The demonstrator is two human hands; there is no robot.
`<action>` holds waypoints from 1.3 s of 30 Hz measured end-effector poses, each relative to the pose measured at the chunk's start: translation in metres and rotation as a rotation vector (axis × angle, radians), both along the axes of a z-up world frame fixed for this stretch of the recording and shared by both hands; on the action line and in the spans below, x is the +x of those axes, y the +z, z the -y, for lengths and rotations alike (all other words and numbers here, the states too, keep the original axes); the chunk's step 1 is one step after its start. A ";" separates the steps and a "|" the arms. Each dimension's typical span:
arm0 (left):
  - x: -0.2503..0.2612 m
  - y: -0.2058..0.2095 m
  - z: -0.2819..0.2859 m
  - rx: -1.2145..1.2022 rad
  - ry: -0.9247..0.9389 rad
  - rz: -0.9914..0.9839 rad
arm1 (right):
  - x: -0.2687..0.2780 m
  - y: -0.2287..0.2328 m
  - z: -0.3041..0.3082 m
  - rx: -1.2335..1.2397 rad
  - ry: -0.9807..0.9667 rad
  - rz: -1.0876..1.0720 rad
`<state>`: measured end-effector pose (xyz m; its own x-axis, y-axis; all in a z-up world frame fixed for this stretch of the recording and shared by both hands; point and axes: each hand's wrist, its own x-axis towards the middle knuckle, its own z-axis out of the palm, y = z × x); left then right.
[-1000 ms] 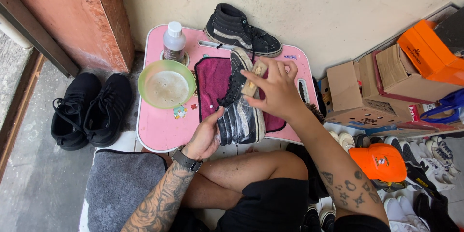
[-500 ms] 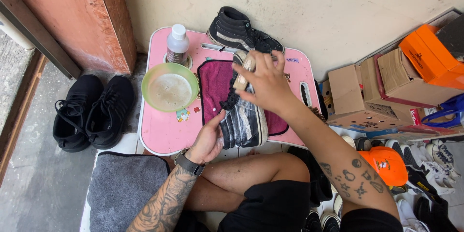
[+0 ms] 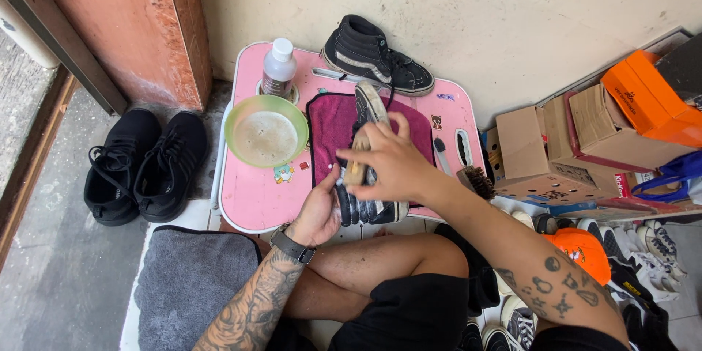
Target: The person scrubs a black high-top sneaker with a brush and soapy water, then wipes it with a cloth. They repeat the scrubbing and wiping steps on the same shoe.
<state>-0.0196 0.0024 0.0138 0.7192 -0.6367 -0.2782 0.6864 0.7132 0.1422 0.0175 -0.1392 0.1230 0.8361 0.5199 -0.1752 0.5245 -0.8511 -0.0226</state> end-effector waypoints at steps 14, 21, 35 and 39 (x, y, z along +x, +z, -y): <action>0.011 -0.049 0.014 0.027 -0.033 -0.004 | -0.063 -0.021 0.039 0.107 0.169 0.190; 0.012 -0.019 0.012 0.112 -0.004 0.047 | -0.048 -0.028 0.077 0.049 0.049 0.617; 0.008 -0.038 0.015 0.087 -0.033 0.040 | -0.125 -0.103 0.041 0.250 0.130 0.605; 0.016 -0.017 0.008 0.031 -0.022 0.097 | -0.078 -0.084 0.046 0.233 0.033 0.665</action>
